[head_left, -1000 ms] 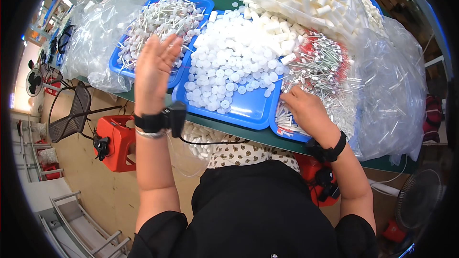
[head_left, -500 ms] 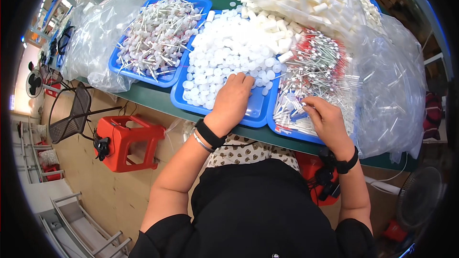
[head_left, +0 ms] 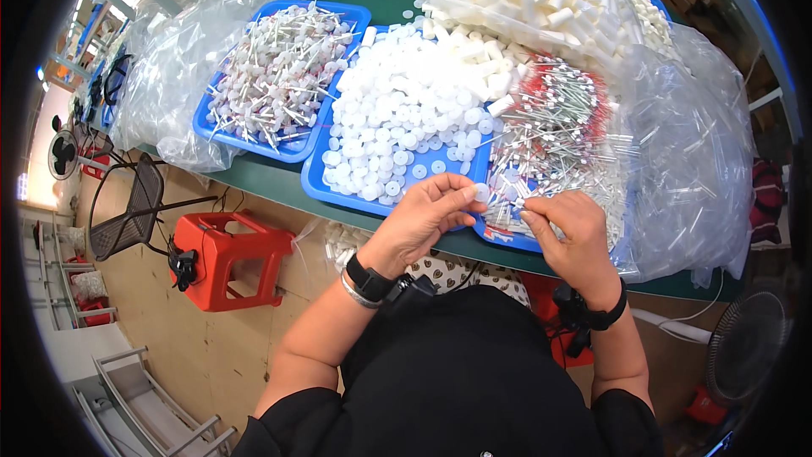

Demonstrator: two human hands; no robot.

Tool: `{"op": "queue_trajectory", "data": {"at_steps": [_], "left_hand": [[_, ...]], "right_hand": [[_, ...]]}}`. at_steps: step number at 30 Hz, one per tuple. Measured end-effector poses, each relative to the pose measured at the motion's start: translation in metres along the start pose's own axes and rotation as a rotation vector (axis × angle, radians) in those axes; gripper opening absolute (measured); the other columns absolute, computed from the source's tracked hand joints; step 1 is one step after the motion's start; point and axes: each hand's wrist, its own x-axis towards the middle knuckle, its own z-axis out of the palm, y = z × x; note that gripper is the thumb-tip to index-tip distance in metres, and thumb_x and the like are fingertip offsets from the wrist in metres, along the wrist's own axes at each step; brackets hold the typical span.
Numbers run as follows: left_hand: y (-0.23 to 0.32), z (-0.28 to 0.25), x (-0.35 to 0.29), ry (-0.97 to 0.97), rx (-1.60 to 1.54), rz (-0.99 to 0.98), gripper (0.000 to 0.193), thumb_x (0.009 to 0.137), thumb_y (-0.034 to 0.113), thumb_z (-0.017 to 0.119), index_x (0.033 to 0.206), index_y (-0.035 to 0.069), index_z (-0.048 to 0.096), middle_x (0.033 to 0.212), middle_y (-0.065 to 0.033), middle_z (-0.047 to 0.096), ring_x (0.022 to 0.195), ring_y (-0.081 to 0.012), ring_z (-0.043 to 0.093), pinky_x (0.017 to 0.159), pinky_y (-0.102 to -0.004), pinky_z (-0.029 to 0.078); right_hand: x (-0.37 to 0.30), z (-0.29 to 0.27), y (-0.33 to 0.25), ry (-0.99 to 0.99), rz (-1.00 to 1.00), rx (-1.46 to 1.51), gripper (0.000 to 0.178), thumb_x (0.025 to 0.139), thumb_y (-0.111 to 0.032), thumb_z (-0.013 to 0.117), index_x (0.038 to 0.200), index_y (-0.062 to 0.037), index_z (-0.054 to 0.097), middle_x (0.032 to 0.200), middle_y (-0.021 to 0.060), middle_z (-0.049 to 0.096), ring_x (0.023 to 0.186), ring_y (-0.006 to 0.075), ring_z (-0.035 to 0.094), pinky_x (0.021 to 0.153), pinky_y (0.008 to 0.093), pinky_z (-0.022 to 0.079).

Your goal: The person repeatedly picks up small white plastic caps and metal rods from blue trays on a table. They insert the rods into the caps by hand and place the assembled units into a separate tray. The process is continuous and repetitive throughout the video.

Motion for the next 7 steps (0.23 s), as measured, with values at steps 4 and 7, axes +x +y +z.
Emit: {"op": "queue_trajectory", "data": {"at_steps": [4, 7], "left_hand": [[-0.0153, -0.0035, -0.0002, -0.139, -0.264, -0.050, 0.015, 0.095, 0.012, 0.060, 0.108, 0.004, 0.061, 0.105, -0.0077, 0.066, 0.090, -0.0114, 0.063, 0.078, -0.0230, 0.052], [-0.0164, -0.0022, -0.0020, -0.124, -0.300, -0.070, 0.031, 0.094, 0.010, 0.060, 0.125, 0.006, 0.055, 0.109, -0.0084, 0.065, 0.091, -0.0135, 0.063, 0.081, -0.0242, 0.052]], "right_hand": [[-0.0010, 0.0011, -0.0027, -0.058, 0.002, -0.001, 0.008, 0.077, -0.008, 0.072, 0.085, -0.0066, 0.069, 0.070, 0.0054, 0.063, 0.064, 0.0236, 0.058, 0.062, 0.0357, 0.042], [-0.0031, 0.0005, -0.0026, -0.110, 0.025, -0.028, 0.009, 0.077, -0.009, 0.072, 0.086, -0.0070, 0.069, 0.071, 0.0045, 0.064, 0.065, 0.0233, 0.058, 0.062, 0.0359, 0.042]]}}
